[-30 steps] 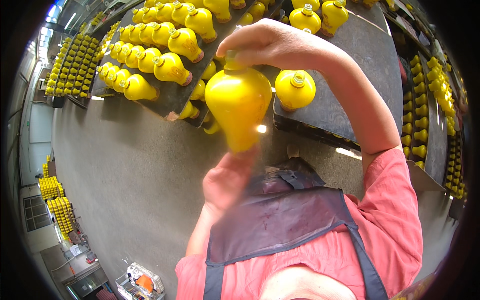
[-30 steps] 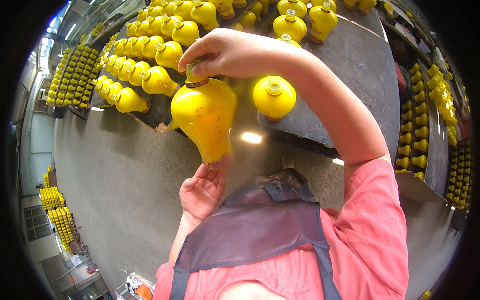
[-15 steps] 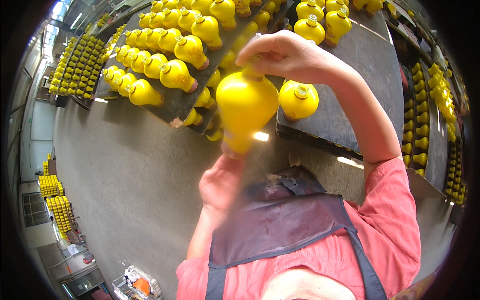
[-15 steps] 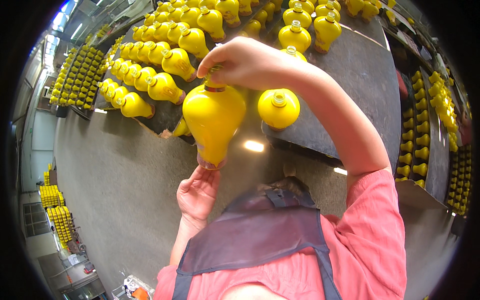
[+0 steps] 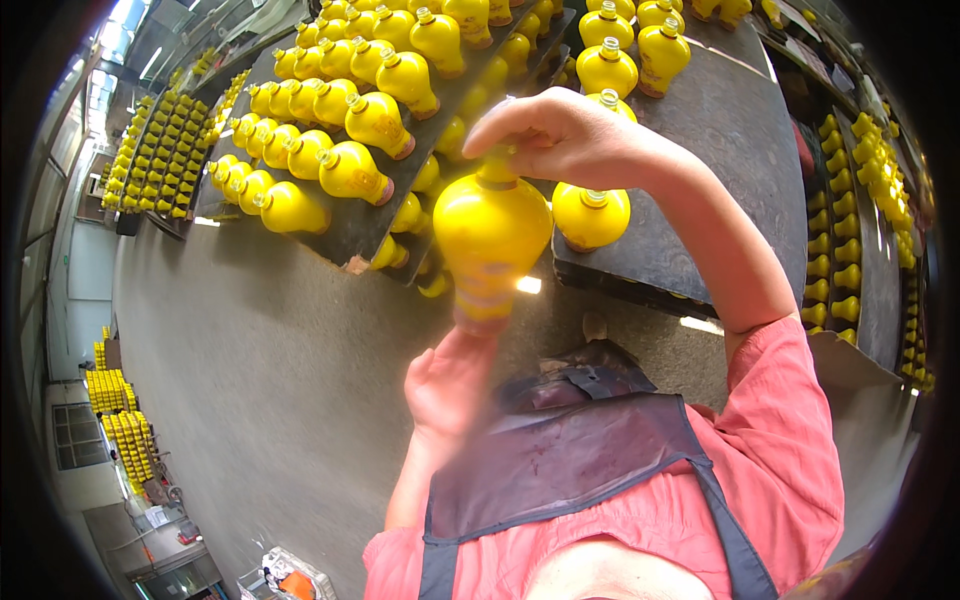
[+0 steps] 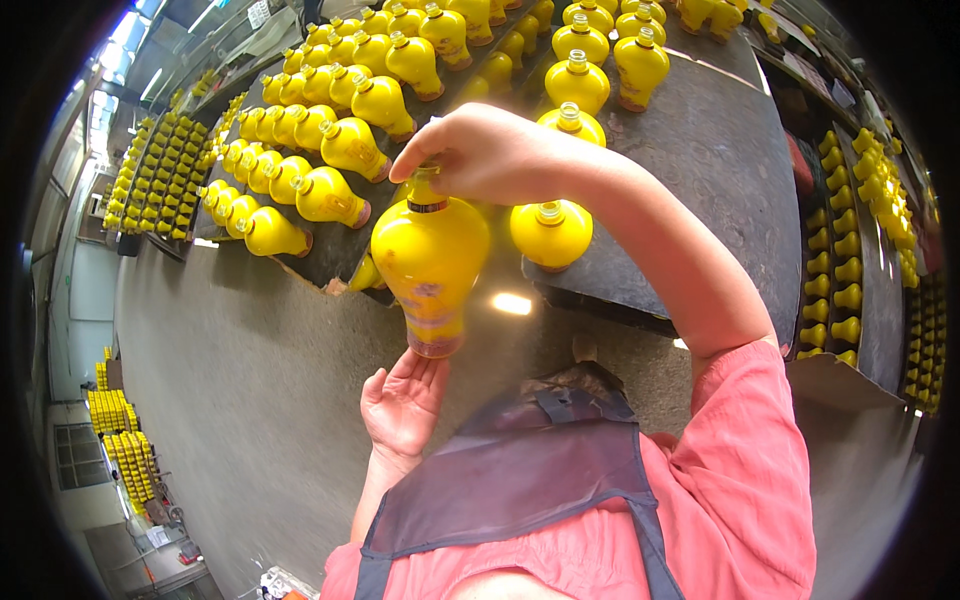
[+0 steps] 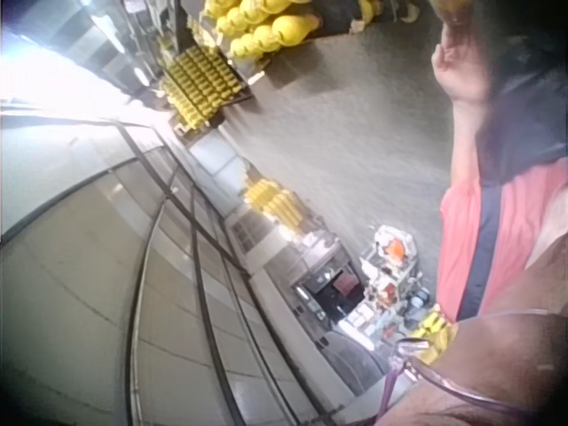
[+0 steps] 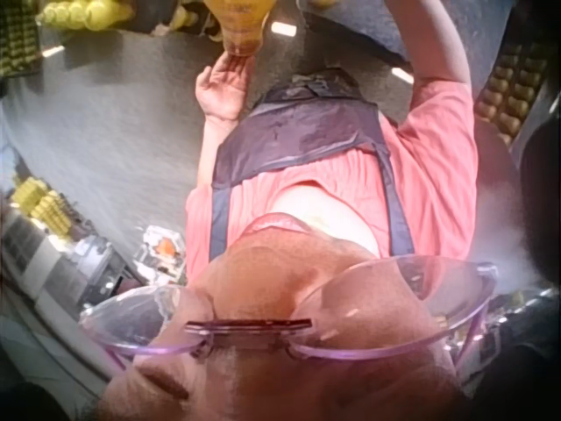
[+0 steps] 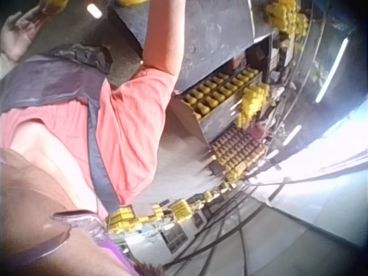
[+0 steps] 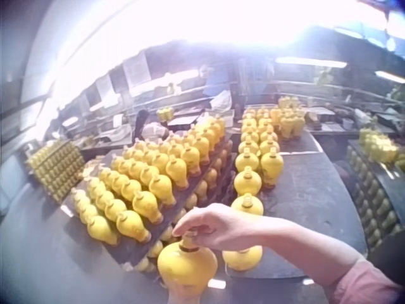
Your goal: The person applies a printed label to a yellow plastic container, smoothing it with a small tool. The person then places the labeled container on a nearby rack with other identical containers.
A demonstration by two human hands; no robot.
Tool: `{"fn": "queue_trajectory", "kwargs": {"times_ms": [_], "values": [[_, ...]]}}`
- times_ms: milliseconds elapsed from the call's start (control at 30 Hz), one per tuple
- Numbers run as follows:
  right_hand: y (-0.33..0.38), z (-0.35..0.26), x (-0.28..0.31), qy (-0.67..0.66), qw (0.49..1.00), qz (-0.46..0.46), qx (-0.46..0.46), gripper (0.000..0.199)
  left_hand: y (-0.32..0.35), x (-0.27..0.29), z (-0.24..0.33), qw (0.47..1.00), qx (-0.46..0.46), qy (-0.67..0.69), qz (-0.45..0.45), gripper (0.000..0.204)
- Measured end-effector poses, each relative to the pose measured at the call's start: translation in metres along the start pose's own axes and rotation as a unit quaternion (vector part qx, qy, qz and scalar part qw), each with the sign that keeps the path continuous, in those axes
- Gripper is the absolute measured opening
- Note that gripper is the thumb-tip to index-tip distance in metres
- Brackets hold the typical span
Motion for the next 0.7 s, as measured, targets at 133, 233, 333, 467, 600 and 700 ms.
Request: {"fn": "queue_trajectory", "kwargs": {"times_ms": [133, 233, 333, 467, 600, 700], "values": [[-0.001, 0.000, 0.001, 0.029, 0.999, -0.002, 0.046, 0.037, 0.002, 0.004, -0.002, 1.000, 0.012, 0.010, 0.018, 0.065], [-0.002, 0.002, 0.002, 0.034, 0.999, -0.009, 0.029, 0.038, 0.002, 0.006, -0.005, 0.999, 0.019, 0.016, 0.023, 0.064], [-0.004, 0.001, 0.002, 0.031, 0.999, -0.016, 0.007, 0.038, 0.002, 0.003, -0.010, 0.999, 0.035, 0.030, 0.003, 0.063], [-0.006, -0.002, 0.001, 0.019, 1.000, -0.016, -0.004, 0.037, 0.002, -0.002, -0.015, 0.997, 0.054, 0.043, -0.019, 0.062], [-0.008, -0.002, 0.000, 0.030, 0.999, -0.023, 0.002, 0.035, 0.003, -0.004, -0.016, 0.998, 0.056, 0.033, -0.017, 0.062], [-0.011, 0.001, -0.002, 0.005, 1.000, -0.024, 0.012, 0.034, 0.003, -0.005, -0.017, 0.997, 0.063, 0.035, -0.023, 0.063]]}}
Point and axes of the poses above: each hand's wrist, its own y-axis away from the middle knuckle, its own x-axis out of the back of the hand, z = x × y, the point moved 6 cm from there along -y, towards the middle knuckle, and after that the axes turned 9 degrees about -y, right-handed, at the moved point
